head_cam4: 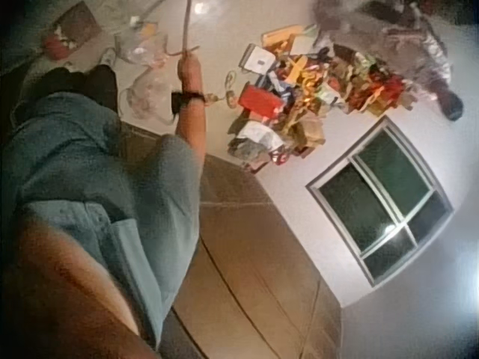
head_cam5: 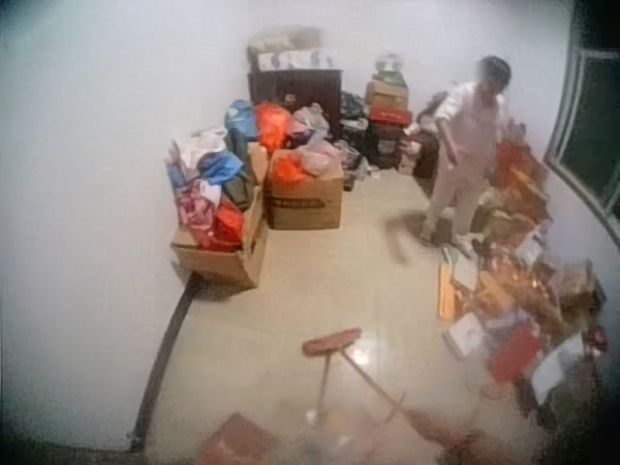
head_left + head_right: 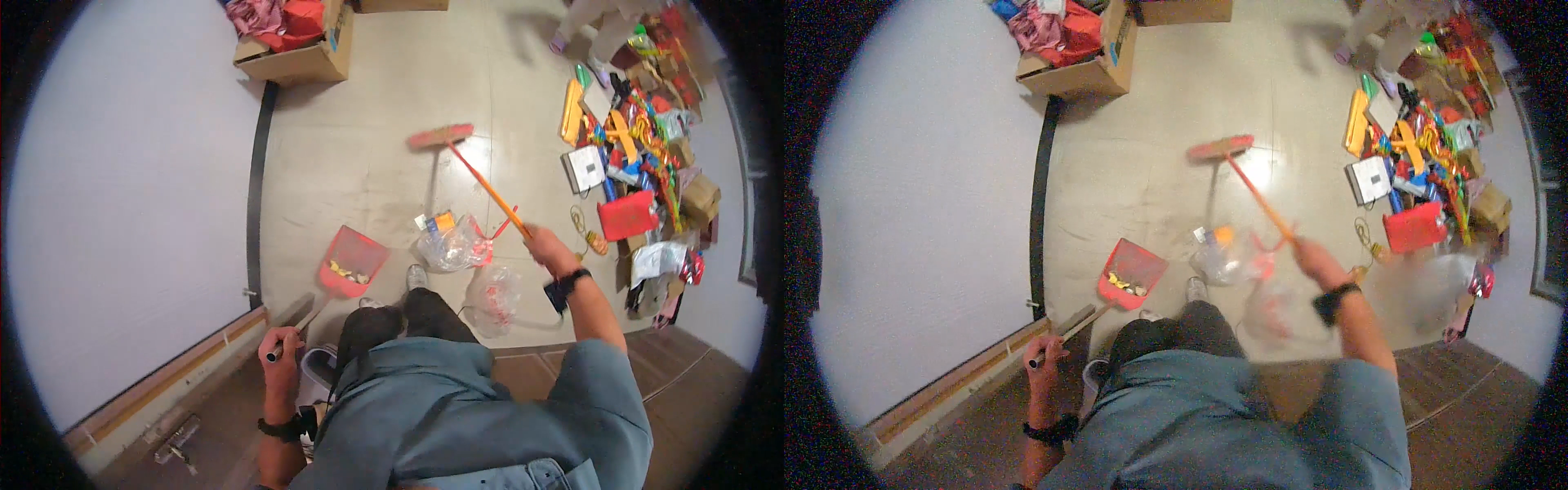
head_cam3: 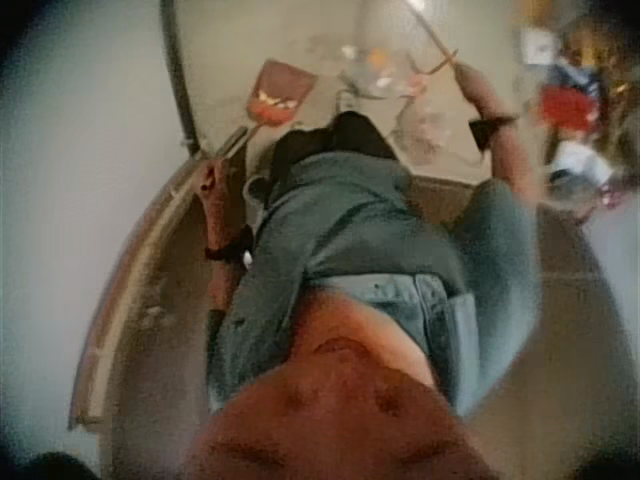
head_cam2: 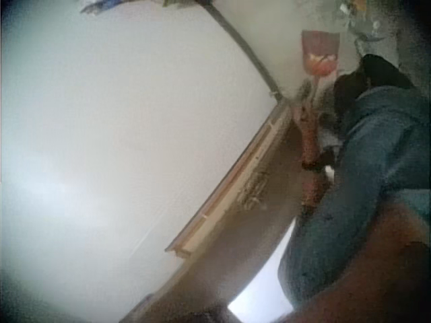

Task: The person sweeps a cluttered floor, places miscellaneous items into a plastic bag, and then sweeps the gathered debris into a dustpan.

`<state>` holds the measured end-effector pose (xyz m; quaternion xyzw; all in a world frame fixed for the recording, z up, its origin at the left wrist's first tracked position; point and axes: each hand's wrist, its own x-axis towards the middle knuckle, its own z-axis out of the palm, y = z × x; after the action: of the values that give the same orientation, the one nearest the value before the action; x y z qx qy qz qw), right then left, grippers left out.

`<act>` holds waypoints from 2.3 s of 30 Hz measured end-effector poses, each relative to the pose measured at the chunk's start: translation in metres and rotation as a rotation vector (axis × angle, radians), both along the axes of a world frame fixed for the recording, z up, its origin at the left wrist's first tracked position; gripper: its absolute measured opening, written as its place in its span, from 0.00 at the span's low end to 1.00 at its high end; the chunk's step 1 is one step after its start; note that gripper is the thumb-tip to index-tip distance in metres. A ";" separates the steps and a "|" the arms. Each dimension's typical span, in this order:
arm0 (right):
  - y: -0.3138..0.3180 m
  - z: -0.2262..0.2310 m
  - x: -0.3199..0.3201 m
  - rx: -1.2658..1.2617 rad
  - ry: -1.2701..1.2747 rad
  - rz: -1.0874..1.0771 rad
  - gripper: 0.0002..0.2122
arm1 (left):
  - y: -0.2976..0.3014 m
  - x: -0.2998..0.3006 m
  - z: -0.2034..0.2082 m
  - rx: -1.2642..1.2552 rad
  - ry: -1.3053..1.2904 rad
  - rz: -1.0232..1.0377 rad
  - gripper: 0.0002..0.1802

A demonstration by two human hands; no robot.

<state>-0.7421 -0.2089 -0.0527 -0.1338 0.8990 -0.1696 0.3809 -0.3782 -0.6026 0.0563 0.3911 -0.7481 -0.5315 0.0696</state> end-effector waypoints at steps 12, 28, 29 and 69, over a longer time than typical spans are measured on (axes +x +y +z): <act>0.006 -0.045 0.152 0.049 -0.010 -0.063 0.18 | -0.068 -0.059 -0.028 0.108 0.125 -0.219 0.12; -0.056 0.007 0.432 -0.190 -0.075 -1.115 0.24 | -0.134 -0.041 -0.082 0.016 0.251 -0.802 0.12; -0.060 -0.017 0.445 -0.258 -0.090 -1.166 0.23 | -0.142 -0.025 -0.102 0.039 0.243 -0.805 0.12; -0.174 0.022 0.580 -0.283 -0.011 -1.962 0.30 | -0.126 -0.250 -0.101 0.257 0.132 -0.890 0.13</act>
<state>-0.1617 -0.3830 -0.0302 0.6265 0.5810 -0.5165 0.0562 -0.6278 -0.7284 -0.0446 0.0027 -0.7652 -0.6218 -0.1668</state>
